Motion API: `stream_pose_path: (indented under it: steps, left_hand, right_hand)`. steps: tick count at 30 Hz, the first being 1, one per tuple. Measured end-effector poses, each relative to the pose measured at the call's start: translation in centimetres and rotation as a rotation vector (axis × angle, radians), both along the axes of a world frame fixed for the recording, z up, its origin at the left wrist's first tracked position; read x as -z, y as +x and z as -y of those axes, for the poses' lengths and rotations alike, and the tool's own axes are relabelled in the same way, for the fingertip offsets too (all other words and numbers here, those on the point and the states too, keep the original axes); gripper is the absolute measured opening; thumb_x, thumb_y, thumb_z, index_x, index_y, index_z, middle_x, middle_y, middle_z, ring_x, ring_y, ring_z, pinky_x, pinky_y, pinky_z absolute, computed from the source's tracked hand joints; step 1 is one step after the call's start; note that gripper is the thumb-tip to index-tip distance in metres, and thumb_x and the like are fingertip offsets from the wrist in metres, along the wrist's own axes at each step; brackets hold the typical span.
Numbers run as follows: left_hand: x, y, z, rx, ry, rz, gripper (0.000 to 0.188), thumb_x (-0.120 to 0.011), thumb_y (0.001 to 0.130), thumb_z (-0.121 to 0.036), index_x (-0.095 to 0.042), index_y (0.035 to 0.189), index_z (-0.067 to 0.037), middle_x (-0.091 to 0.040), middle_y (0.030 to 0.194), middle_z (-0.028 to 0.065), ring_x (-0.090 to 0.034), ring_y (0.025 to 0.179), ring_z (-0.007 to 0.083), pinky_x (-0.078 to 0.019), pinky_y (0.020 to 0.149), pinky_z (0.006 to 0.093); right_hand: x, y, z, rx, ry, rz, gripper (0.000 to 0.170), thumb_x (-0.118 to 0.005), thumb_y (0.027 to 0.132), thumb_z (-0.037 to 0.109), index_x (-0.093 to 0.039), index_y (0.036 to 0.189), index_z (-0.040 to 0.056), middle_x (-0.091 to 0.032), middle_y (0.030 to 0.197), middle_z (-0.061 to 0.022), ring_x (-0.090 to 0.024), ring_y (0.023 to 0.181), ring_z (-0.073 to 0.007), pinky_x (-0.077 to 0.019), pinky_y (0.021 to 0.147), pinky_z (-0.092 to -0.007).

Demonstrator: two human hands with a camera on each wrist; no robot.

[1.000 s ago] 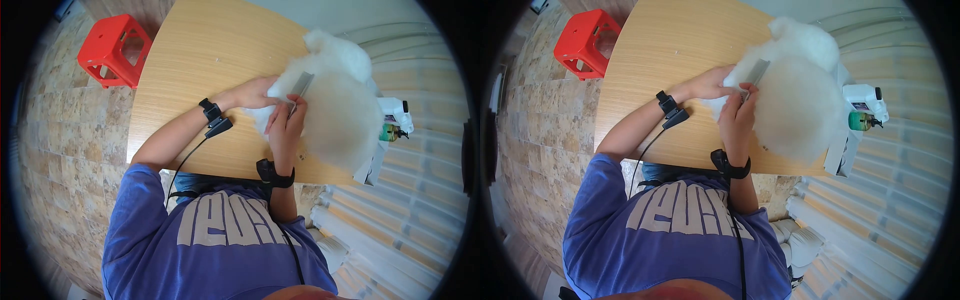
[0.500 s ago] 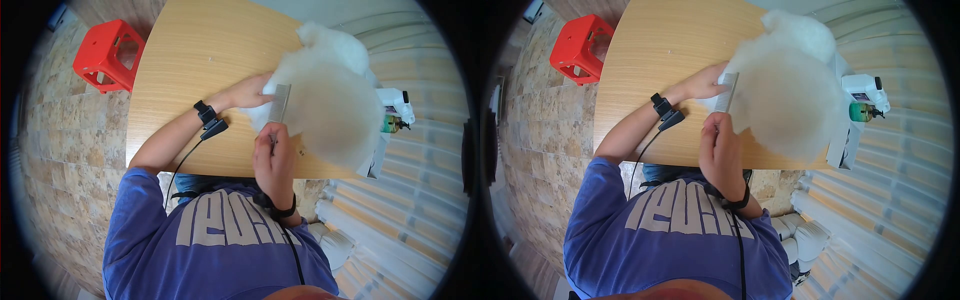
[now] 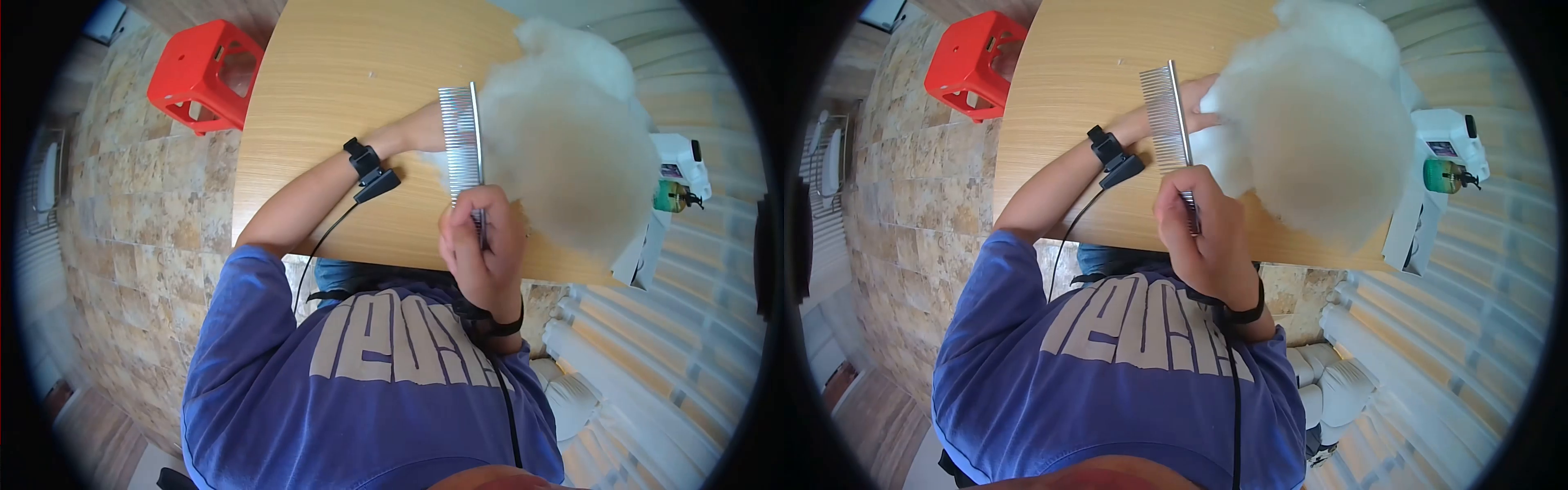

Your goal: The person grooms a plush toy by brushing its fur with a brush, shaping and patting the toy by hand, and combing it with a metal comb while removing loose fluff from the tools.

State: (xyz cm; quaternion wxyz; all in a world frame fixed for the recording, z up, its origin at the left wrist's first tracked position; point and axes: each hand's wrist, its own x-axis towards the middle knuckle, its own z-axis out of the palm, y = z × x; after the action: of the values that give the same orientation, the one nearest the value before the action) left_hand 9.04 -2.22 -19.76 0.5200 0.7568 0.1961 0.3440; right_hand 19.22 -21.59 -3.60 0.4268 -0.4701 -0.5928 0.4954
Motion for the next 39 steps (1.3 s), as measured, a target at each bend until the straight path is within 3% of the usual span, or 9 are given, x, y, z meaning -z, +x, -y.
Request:
stream_pose_path:
  steps: [13,19,22,24,26,28,31,36,39]
  left_hand:
    - [-1.2,0.1,0.1,-0.479,0.294,0.147,0.040,-0.074,0.088,-0.025,-0.059,0.117,-0.002,-0.056,0.118,0.0184,-0.054,0.113,0.0359,-0.0433,0.100,0.0437]
    - [-6.3,0.0,0.6,-0.744,0.529,0.333,0.015,-0.061,0.100,-0.013,-0.059,0.108,-0.001,-0.060,0.105,0.0126,-0.058,0.099,0.0274,-0.0457,0.090,0.0382]
    - [-9.8,-0.1,2.7,-0.395,0.064,0.669,0.012,-0.056,0.104,-0.011,-0.060,0.103,0.000,-0.063,0.093,0.0081,-0.059,0.086,0.0191,-0.0474,0.082,0.0318]
    - [-11.9,-1.0,4.3,-0.274,0.014,0.640,0.014,-0.057,0.104,-0.012,-0.061,0.101,0.001,-0.063,0.090,0.0066,-0.058,0.082,0.0163,-0.0475,0.079,0.0299]
    - [-14.0,-1.7,6.0,-0.155,-0.037,0.615,0.016,-0.057,0.104,-0.014,-0.061,0.100,0.001,-0.063,0.087,0.0050,-0.057,0.078,0.0135,-0.0476,0.076,0.0281]
    - [-15.6,-1.9,7.6,0.026,-0.201,0.639,0.016,-0.060,0.103,-0.014,-0.063,0.099,0.001,-0.064,0.087,0.0048,-0.058,0.079,0.0124,-0.0475,0.074,0.0280]
    - [-15.8,-1.5,8.4,0.106,-0.017,0.528,0.011,-0.067,0.097,-0.012,-0.066,0.095,-0.001,-0.066,0.083,0.0035,-0.059,0.074,0.0116,-0.0469,0.067,0.0277]
    - [-16.7,-1.3,9.1,0.029,0.134,0.359,0.011,-0.080,0.086,-0.007,-0.069,0.086,-0.005,-0.064,0.071,0.0023,-0.057,0.061,0.0134,-0.0436,0.057,0.0275]
    - [-17.6,-2.7,9.0,0.129,0.074,0.120,0.015,-0.074,0.090,0.005,-0.070,0.105,0.006,-0.071,0.096,0.0089,-0.067,0.088,0.0138,-0.0536,0.081,0.0279]
  right_hand:
    - [0.2,1.1,0.9,-0.038,0.336,0.106,0.009,-0.056,0.095,-0.005,-0.052,0.100,0.0024,-0.063,0.075,-0.0068,-0.057,0.059,-0.0106,-0.0456,0.056,-0.0235]
    - [0.8,0.6,2.0,0.126,0.268,-0.249,0.016,-0.056,0.094,-0.006,-0.049,0.104,0.0034,-0.062,0.076,-0.0069,-0.056,0.058,-0.0098,-0.0452,0.056,-0.0222]
    - [0.4,0.8,2.0,0.187,0.180,-0.270,0.009,-0.056,0.093,-0.005,-0.055,0.098,0.0026,-0.058,0.073,-0.0039,-0.053,0.058,-0.0096,-0.0434,0.058,-0.0231]
    - [0.8,1.7,1.5,0.093,0.381,0.077,0.035,-0.048,0.097,-0.008,-0.024,0.114,0.0106,-0.055,0.067,-0.0110,-0.045,0.049,-0.0096,-0.0368,0.045,-0.0222]
    - [0.4,2.2,1.3,0.119,0.391,0.079,0.035,-0.048,0.097,-0.008,-0.023,0.113,0.0107,-0.055,0.067,-0.0112,-0.045,0.048,-0.0099,-0.0369,0.045,-0.0220]
    - [0.3,2.6,1.4,0.124,0.359,0.054,0.005,-0.056,0.092,-0.004,-0.057,0.093,0.0008,-0.055,0.080,-0.0020,-0.050,0.060,-0.0093,-0.0411,0.060,-0.0247]
    - [0.9,1.5,1.0,0.172,0.435,-0.360,0.025,-0.054,0.094,-0.007,-0.038,0.111,0.0007,-0.056,0.084,-0.0057,-0.053,0.063,-0.0077,-0.0410,0.056,-0.0230]
    - [1.4,1.1,0.7,0.238,0.500,-0.280,0.038,-0.055,0.094,-0.009,-0.026,0.113,0.0041,-0.056,0.085,-0.0095,-0.056,0.065,-0.0077,-0.0421,0.054,-0.0215]
    - [1.5,1.5,0.8,0.235,0.532,-0.221,0.036,-0.056,0.093,-0.009,-0.028,0.112,0.0033,-0.056,0.086,-0.0099,-0.057,0.065,-0.0078,-0.0427,0.054,-0.0215]
